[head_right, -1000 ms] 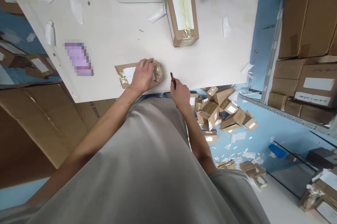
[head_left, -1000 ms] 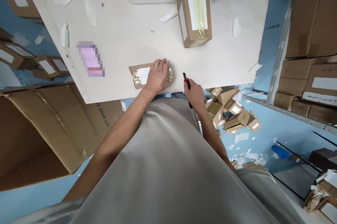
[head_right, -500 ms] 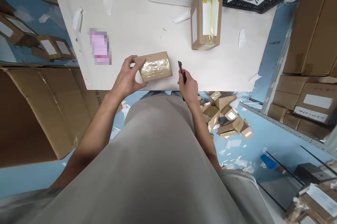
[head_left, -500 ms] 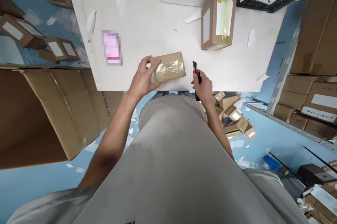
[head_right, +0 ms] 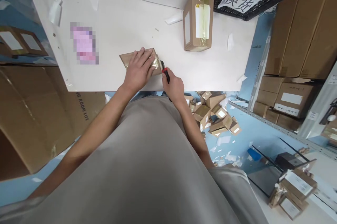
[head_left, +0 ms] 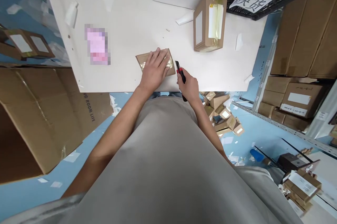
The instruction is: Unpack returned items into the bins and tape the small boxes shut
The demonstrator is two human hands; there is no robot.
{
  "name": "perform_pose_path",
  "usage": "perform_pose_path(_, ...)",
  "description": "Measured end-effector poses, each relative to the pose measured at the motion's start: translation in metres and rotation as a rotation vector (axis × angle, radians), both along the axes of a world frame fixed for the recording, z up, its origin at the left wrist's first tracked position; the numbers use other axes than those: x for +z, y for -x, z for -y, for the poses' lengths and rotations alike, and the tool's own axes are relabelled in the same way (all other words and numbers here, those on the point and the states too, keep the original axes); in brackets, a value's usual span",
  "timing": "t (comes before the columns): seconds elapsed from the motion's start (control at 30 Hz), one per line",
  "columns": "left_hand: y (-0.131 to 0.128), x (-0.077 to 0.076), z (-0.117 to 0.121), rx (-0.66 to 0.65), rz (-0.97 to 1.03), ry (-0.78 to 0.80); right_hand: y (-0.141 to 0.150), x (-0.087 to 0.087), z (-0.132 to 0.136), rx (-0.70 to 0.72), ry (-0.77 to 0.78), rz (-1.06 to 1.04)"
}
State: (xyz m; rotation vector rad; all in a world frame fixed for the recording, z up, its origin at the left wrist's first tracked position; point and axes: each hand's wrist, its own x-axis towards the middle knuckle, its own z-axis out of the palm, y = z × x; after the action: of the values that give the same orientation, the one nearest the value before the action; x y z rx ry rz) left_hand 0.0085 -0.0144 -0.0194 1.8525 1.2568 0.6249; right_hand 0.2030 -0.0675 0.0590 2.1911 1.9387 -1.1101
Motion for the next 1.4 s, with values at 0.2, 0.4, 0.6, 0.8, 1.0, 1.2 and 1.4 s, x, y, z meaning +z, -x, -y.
perform_pose_path(0.2, 0.005, -0.004, 0.005, 0.007, -0.018, -0.009, 0.007, -0.010, -0.015, 0.044, -0.024, 0.034)
perform_pose_path(0.4, 0.001, -0.003, 0.008, 0.028, -0.026, 0.002, 0.018, -0.008, -0.027, 0.046, 0.069, 0.129)
perform_pose_path(0.6, 0.000, -0.005, 0.012, 0.004, -0.103, -0.040, 0.031, 0.021, -0.027, 0.091, 0.126, 0.214)
perform_pose_path(0.8, -0.002, -0.005, 0.017, 0.000, -0.180, -0.060, 0.030, 0.051, -0.022, 0.163, 0.263, 0.297)
perform_pose_path(1.0, 0.000, -0.009, 0.017, 0.031, -0.161, -0.076, 0.012, 0.062, -0.018, 0.201, 0.263, 0.236)
perform_pose_path(1.2, 0.004, -0.004, 0.019, 0.148, -0.091, -0.103, -0.062, -0.013, -0.019, -0.065, 0.150, 0.340)
perform_pose_path(1.4, 0.034, 0.010, 0.039, 0.555, 0.004, -0.047, -0.126, -0.097, -0.021, -0.128, 0.197, 0.416)
